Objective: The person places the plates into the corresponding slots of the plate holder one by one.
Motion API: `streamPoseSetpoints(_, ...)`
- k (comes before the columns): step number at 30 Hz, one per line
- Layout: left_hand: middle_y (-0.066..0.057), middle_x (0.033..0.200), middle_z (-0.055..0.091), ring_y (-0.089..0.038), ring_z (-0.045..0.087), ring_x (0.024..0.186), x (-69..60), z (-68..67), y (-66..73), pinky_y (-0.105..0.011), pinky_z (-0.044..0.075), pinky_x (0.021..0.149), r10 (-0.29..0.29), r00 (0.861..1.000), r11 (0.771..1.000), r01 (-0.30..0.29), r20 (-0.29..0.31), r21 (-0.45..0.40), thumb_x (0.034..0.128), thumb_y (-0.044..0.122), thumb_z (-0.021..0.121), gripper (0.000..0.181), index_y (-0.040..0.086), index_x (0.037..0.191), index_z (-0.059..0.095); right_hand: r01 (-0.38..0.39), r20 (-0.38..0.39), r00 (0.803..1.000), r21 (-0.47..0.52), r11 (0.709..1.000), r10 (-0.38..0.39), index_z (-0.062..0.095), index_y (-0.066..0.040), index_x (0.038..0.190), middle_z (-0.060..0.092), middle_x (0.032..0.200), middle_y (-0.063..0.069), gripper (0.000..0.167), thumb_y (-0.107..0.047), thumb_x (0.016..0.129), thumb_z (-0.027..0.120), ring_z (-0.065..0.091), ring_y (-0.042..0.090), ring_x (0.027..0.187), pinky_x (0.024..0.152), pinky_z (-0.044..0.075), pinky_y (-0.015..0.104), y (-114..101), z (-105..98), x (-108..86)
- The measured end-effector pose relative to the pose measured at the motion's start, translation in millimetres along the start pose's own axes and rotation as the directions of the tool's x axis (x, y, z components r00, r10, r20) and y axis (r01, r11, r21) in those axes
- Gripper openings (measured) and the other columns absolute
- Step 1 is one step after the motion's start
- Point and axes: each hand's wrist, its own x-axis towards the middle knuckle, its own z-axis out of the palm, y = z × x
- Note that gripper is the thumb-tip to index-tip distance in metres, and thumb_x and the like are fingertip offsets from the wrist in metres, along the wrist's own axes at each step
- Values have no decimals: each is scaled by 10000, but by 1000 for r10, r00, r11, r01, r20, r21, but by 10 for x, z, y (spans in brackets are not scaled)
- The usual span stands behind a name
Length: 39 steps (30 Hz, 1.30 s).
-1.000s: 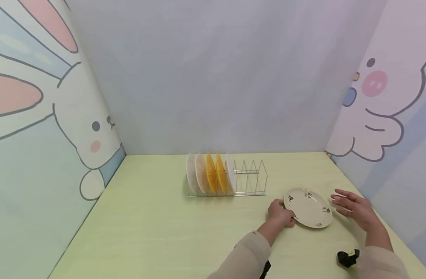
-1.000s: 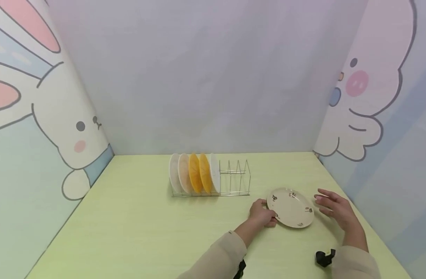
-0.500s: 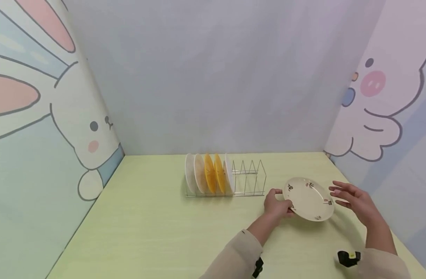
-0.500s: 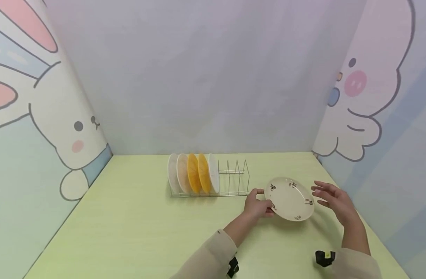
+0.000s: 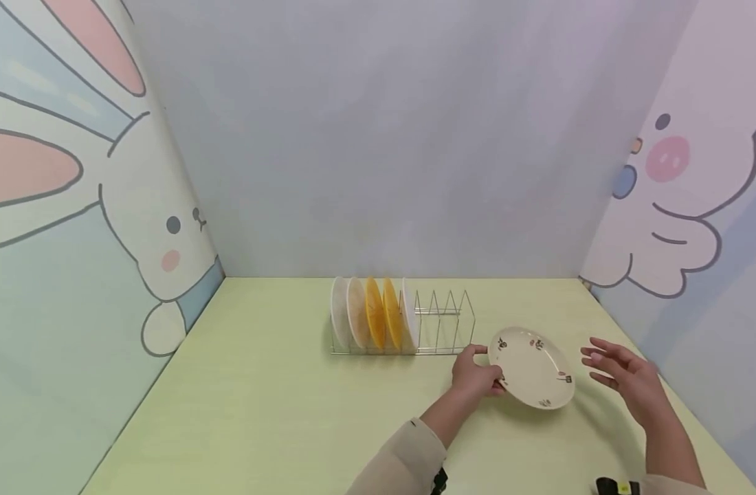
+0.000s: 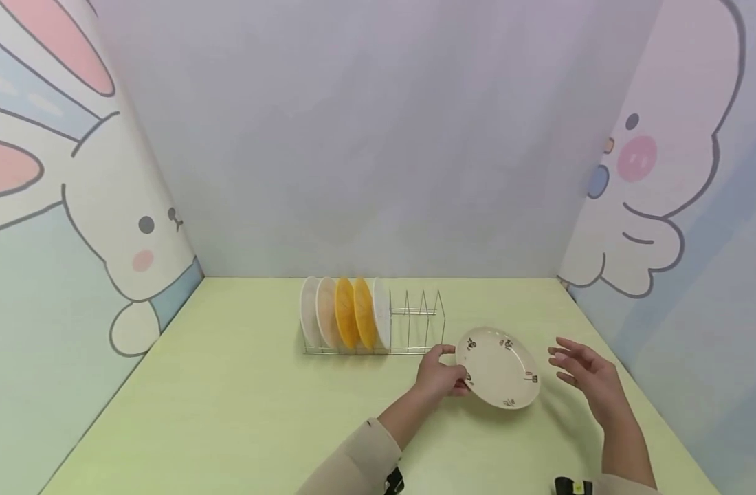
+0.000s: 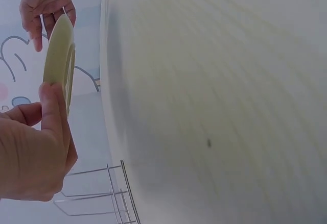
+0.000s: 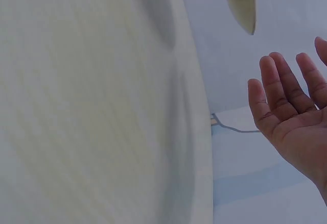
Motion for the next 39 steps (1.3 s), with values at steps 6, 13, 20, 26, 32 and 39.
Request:
streamPoseSetpoints(6,-133,599,593,-154,569,452,11,-292,26,-270,522,458,7,1000,1000,-7,15,5,701,-102,616,455,106,1103,568,42,-26,999,-46,998,-43,598,-68,1201,662,1057,-39,292,14,931,521,628,78,934,746,514,231,102,143,-112)
streamPoseSetpoints(13,-153,634,604,-165,574,470,32,-570,132,-265,521,462,14,999,999,-13,33,-39,698,-109,604,472,79,1128,563,41,-24,999,-267,963,-49,579,-20,1175,654,1049,-67,255,-67,924,569,615,38,915,722,510,197,155,296,-20)
streamPoseSetpoints(20,-142,674,608,-159,578,482,-27,-736,221,-270,527,478,44,998,999,-44,44,-7,715,-96,616,467,71,1146,554,69,64,997,-357,931,-50,533,-2,1225,630,1078,-7,313,-63,920,575,608,40,917,738,502,193,39,523,119)
streamPoseSetpoints(26,-128,678,609,-142,571,481,-61,-850,270,-261,522,474,85,995,996,-86,55,26,733,-75,617,466,61,1171,538,81,92,994,-352,932,-52,538,-3,1220,619,1085,41,317,-58,912,586,598,29,920,740,502,196,5,653,247)
streamPoseSetpoints(32,-111,674,601,-136,576,489,-66,-985,336,-276,528,483,152,986,987,-155,63,38,745,-55,622,470,52,1193,524,86,120,991,-303,949,-52,522,25,1227,609,1106,102,333,-69,914,586,599,44,931,754,503,206,9,771,391)
streamPoseSetpoints(39,-113,681,597,-152,588,511,-92,-1170,442,-295,535,499,201,977,979,-204,69,29,745,-39,621,488,38,1214,510,99,125,990,-268,958,-67,513,58,1222,594,1118,157,350,-84,913,594,603,67,929,761,505,218,-7,982,537)
